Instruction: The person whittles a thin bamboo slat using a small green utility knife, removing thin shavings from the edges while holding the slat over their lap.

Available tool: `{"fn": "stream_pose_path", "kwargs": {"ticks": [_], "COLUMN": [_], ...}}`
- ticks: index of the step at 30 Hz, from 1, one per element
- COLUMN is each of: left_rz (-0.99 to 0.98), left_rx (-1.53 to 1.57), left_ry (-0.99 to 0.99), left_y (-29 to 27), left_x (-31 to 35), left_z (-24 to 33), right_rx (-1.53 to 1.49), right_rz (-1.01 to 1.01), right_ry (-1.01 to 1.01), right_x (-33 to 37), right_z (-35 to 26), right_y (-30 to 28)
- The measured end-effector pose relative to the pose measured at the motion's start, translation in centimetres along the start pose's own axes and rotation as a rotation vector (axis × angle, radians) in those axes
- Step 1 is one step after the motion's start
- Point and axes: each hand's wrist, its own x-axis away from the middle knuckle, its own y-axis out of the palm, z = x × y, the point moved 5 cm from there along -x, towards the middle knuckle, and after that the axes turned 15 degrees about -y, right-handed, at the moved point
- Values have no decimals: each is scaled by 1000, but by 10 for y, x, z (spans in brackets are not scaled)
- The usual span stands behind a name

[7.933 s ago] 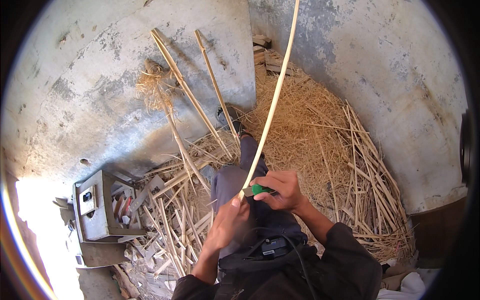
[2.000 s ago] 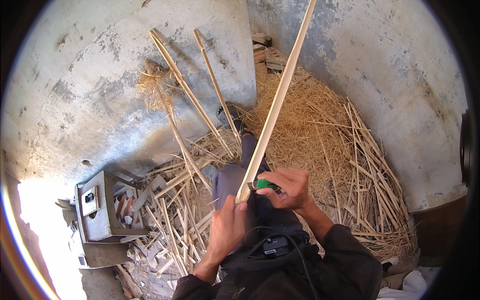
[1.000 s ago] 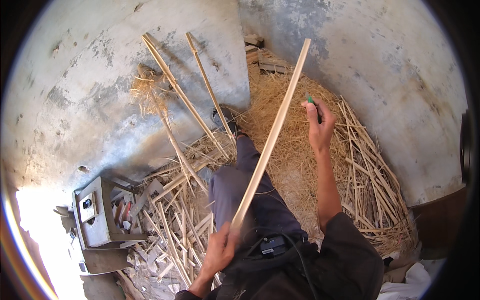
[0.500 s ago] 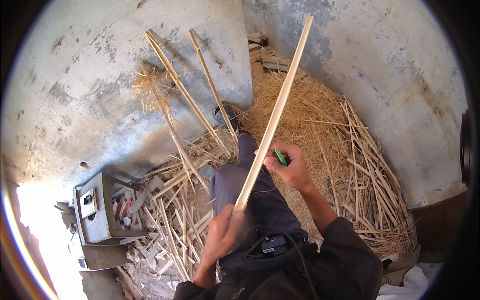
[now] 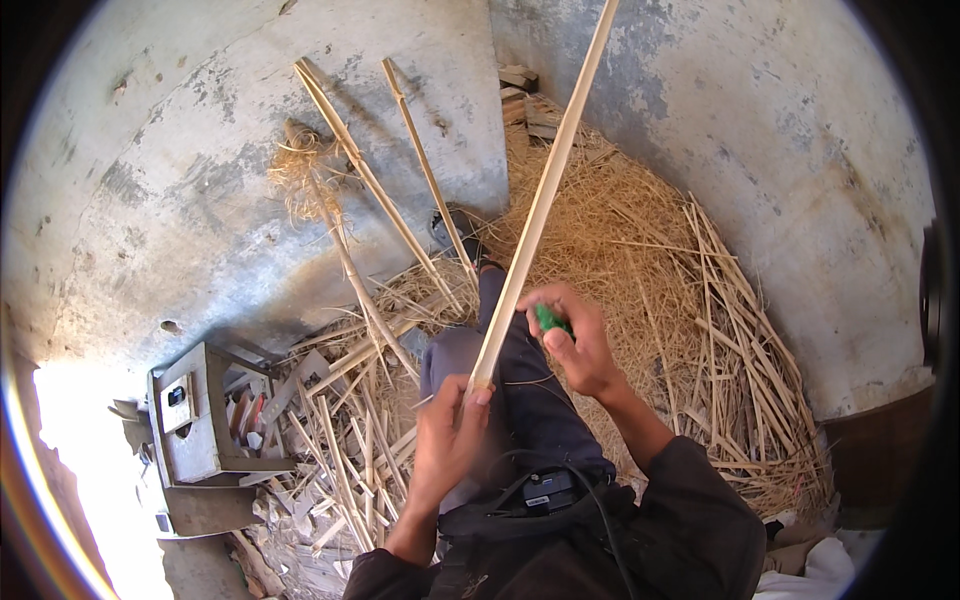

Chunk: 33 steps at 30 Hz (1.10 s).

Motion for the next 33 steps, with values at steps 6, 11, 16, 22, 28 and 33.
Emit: {"fn": "stream_pose_path", "kwargs": {"ticks": [6,11,16,22,28,33], "left_rz": [49,34,84,103,98,72], "left_rx": [-28,23,45,11,2,25], "left_ry": [45,17,19,16,25,13], "left_y": [-1,1,0,-1,2,3], "left_x": [1,1,4,4,5,4], "left_z": [16,18,24,23,20,9], "right_rx": [371,416,432,475,584,590], "right_rz": [-215,-184,-176,-172,-148,-74], "right_ry": [-308,-380,-410,-417,-450,-449], "right_x": [23,25,22,21,16,12], "right_z": [-10,-13,-19,-24,-29,-22], "right_y": [20,22,23,23,19,12]}}
